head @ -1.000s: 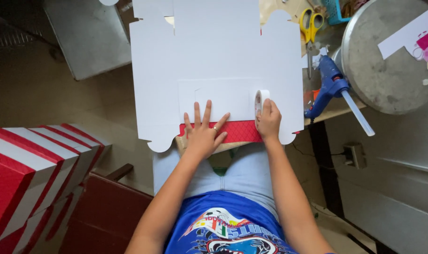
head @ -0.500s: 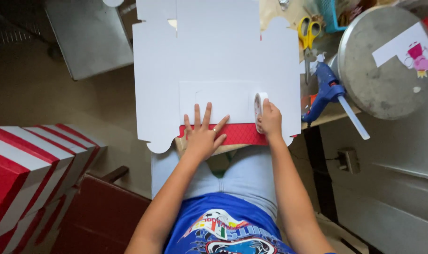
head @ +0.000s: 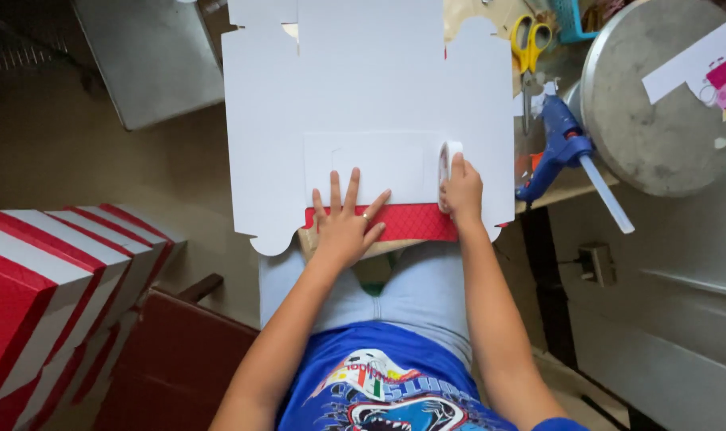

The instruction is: Applying double-sided tape and folding cardboard cake boxes for assembly.

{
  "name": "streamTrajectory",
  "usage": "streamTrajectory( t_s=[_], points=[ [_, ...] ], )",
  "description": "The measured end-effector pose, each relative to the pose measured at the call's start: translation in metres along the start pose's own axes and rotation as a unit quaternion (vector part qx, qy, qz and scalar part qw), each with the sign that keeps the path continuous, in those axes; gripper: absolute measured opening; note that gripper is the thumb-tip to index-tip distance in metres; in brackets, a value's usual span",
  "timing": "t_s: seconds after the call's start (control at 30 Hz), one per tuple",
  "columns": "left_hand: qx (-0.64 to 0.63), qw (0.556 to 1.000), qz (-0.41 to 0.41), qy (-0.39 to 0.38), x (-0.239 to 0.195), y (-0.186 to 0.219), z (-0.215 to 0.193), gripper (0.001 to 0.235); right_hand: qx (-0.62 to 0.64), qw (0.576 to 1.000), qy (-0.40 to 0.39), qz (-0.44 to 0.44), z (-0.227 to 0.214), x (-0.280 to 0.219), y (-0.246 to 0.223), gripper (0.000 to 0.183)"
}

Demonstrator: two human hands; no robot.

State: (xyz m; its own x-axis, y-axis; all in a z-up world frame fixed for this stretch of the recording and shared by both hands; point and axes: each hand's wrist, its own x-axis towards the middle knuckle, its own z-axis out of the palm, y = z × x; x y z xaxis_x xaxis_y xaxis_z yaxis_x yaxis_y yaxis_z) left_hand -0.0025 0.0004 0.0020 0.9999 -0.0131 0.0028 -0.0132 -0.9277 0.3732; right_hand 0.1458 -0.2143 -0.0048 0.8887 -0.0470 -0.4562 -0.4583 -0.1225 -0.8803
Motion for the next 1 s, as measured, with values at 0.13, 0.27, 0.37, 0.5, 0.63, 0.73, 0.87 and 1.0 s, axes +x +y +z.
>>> streamTrajectory(
  t_s=[0.13, 0.27, 0.37, 0.5, 0.63, 0.73, 0.87, 1.0],
  points=[
    [0.001, 1.000, -0.001, 0.004, 0.007, 0.000, -0.004, 0.062, -0.042, 0.996, -0.021, 0.075, 0.005, 0.008, -0.028, 0.042],
    [0.012, 0.999, -0.013, -0.028, 0.014, 0.009, -0.014, 0.062, -0.062, 0.996, -0.002, 0.067, 0.018, 0.018, -0.032, 0.044],
    [0.031, 0.998, -0.023, -0.039, 0.000, 0.013, -0.008, 0.060, -0.025, 0.999, 0.010, 0.044, 0.014, 0.005, -0.009, 0.047],
    [0.042, 0.999, -0.014, -0.011, 0.014, 0.011, -0.019, 0.057, -0.048, 0.998, 0.026, -0.013, 0.016, -0.011, -0.007, 0.051],
    [0.029, 0.999, -0.015, -0.028, 0.008, 0.017, -0.022, 0.057, -0.034, 0.999, 0.019, 0.032, 0.019, -0.026, -0.018, 0.045],
    [0.029, 0.999, -0.012, -0.024, 0.013, 0.016, -0.024, 0.056, 0.011, 0.999, -0.001, 0.032, 0.018, -0.017, -0.020, 0.044],
    [0.025, 0.999, -0.016, -0.020, 0.010, 0.015, -0.021, 0.054, 0.006, 0.999, -0.026, 0.030, 0.018, -0.028, -0.003, 0.045],
    [0.020, 0.999, -0.019, -0.020, 0.013, 0.013, -0.014, 0.055, 0.003, 0.999, -0.026, 0.032, 0.024, -0.035, -0.011, 0.043]
  ],
)
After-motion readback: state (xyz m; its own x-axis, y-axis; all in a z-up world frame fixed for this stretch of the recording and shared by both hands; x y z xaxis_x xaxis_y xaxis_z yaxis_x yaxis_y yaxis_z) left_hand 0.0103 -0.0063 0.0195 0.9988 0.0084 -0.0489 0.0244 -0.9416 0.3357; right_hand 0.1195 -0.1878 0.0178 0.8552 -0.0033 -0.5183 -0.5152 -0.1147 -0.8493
